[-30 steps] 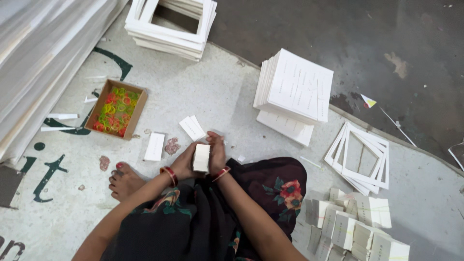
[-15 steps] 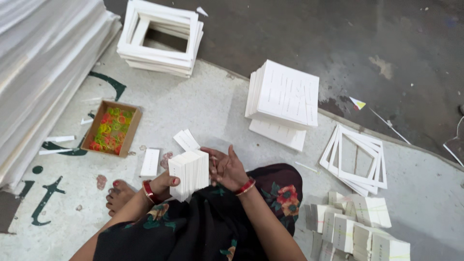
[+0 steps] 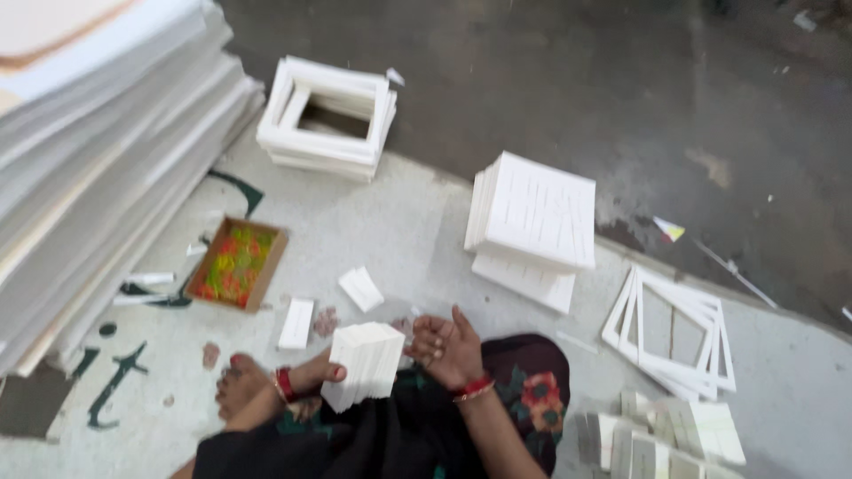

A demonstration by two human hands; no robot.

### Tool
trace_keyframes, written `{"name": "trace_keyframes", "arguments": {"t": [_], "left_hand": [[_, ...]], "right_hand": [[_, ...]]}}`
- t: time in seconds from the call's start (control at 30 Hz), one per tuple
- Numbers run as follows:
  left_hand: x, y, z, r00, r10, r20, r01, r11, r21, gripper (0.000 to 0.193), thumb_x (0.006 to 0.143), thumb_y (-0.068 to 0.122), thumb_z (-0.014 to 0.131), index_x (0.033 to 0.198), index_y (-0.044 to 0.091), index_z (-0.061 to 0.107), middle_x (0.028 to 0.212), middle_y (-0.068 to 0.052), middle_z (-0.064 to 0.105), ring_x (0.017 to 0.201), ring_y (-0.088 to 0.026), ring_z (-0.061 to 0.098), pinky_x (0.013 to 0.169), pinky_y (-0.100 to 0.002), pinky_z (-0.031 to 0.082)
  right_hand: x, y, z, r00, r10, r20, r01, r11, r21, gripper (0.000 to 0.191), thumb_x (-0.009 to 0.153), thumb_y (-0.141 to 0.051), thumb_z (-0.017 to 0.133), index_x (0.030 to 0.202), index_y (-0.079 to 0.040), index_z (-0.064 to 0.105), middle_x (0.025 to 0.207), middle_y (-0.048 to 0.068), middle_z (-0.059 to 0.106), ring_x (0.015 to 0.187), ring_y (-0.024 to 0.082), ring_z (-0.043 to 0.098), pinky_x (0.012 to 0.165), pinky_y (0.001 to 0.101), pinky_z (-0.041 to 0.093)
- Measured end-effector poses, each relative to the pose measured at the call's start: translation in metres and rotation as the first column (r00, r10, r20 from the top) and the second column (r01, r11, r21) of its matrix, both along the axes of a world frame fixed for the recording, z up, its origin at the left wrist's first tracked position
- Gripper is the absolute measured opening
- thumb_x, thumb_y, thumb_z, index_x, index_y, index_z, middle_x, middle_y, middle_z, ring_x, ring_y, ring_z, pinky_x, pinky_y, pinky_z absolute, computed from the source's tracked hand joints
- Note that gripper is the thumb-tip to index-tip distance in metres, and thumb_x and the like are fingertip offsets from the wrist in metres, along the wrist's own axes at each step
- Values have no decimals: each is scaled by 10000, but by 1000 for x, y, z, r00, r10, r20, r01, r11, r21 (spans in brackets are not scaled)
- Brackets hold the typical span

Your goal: The person sits on the floor and assembles small white paper packs by folding and stacking them. They secure the stacks with rubber bands and place the finished packs into a cardboard box. The person also handles larger sheets of paper, folding them into smaller sections.

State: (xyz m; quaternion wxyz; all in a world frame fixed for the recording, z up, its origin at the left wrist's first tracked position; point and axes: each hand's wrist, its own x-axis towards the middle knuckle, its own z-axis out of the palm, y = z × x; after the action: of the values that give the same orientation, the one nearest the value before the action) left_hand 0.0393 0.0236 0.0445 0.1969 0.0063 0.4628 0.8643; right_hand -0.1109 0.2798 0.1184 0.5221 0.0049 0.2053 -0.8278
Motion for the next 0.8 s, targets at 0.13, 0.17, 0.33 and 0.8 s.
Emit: {"name": "trace_keyframes", "arguments": {"t": [0.13,0.17,0.33,0.8], "left_hand": [[-1,8,20,973,-211,-94,164,918,-362,940,763,376,855,1520,-1,443,1402,-112,605,1272,-197,548,1083,-364,452],[-2,13,31,964,-256,-73,212,905,-369,882,771,359,849,1491,-27,515,1336,-142,658,1213,-215,589,1052,-381,488],[-6,35,98,970,-243,-23,204,855,-476,953,672,378,868,1461,32,460,1279,-110,664,1165,-204,634,989,-351,516],[-2,11,72,883,314,348,-320,947,-43,787,766,413,778,1347,-54,524,1179,-186,691,1048,-275,712,882,-421,619]], "right_hand": [[-7,21,19,985,147,89,-162,964,210,745,1006,-601,370,1295,56,571,910,39,587,583,80,435,480,229,400],[-7,24,23,973,229,-21,-225,967,118,769,1046,-604,376,1368,70,557,867,0,521,562,45,385,470,196,366],[-12,10,45,841,407,-355,-386,913,134,766,1009,-553,456,1476,52,501,852,-34,463,506,-2,302,417,167,266],[10,0,114,352,336,-874,21,930,366,388,1002,-364,639,881,2,680,723,57,590,645,161,527,602,325,443]]}}
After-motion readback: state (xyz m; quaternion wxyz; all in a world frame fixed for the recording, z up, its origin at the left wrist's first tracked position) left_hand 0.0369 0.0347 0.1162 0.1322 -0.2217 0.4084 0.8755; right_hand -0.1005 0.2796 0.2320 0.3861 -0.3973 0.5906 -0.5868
